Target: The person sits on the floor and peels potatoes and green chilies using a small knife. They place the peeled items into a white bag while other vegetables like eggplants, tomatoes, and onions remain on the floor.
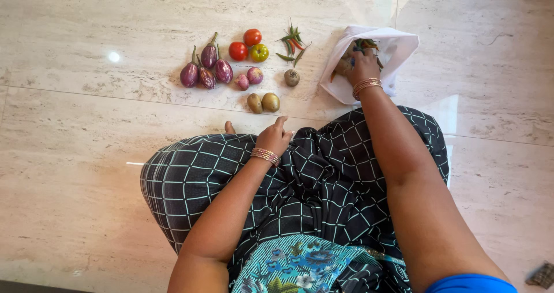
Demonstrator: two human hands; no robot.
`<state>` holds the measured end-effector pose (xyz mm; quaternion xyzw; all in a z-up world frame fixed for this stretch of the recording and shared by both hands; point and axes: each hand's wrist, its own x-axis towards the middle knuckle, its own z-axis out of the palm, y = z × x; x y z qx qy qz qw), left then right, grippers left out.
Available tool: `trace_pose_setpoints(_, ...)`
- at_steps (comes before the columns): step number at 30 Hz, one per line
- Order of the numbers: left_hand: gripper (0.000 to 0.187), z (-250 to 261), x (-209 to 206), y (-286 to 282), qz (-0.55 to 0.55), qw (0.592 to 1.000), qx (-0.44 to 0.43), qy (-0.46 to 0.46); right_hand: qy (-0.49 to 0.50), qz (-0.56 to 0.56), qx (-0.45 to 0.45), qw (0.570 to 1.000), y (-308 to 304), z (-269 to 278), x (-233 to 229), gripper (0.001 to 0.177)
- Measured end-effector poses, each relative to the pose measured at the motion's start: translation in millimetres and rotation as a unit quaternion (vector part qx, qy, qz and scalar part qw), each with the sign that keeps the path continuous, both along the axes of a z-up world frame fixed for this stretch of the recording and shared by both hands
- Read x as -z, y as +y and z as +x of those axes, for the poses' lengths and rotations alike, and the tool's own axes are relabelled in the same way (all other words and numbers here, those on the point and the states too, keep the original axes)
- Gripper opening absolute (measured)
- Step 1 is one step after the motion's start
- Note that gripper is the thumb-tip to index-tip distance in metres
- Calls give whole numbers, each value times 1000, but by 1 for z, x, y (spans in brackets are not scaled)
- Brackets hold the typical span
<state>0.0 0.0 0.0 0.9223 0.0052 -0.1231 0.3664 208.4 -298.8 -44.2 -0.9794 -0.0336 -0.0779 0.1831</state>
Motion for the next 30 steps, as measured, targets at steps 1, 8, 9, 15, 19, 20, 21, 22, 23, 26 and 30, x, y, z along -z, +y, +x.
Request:
trace_pose_setpoints(1, 51, 0, -1, 0, 2, 1000, 2, 5, 33, -37, -9, 999, 4, 6, 8, 42)
trace_pose_setpoints(8, 43, 1, 1, 1, -8, 1000, 7, 8, 52, -159, -43, 985, 16, 27, 74, 38)
trace_pose_setpoints(9, 41, 2, 1, 0, -8, 1000, 8, 10, 65, -162, -29, 984, 19, 25, 70, 40)
trace_pose_setpoints(15, 34, -1, -2, -3, -16, 1000, 12, 13, 39, -31, 105, 993, 17, 15, 36, 36)
trace_pose_setpoints(19, 32, -1, -3, -4, -14, 1000, 13, -3, -81, 118, 121, 982, -31, 27, 47, 12)
trace_pose_setpoints(20, 32, -1, -3, -4, -12, 1000, 13, -6, -111, 147, 111, 977, -41, 28, 49, 7)
trace_pose_setpoints(21, 31, -1, -4, -4, -16, 1000, 12, -17, -103, 210, 135, 963, -47, 31, 50, 6)
trace_pose_setpoints(22, 30, -1, -5, -5, -21, 999, 11, -27, -95, 272, 158, 944, -53, 33, 48, 9)
trace_pose_setpoints(23, 30, -2, -6, -5, -25, 999, 10, -37, -85, 333, 181, 921, -59, 33, 44, 13)
trace_pose_setpoints(26, 28, -2, -12, -5, -33, 999, 9, -41, -31, 466, 248, 849, -75, 27, 25, 20)
trace_pose_setpoints(30, 29, -4, -21, -7, -35, 999, 17, -29, 12, 377, 243, 894, -71, 20, 16, 24)
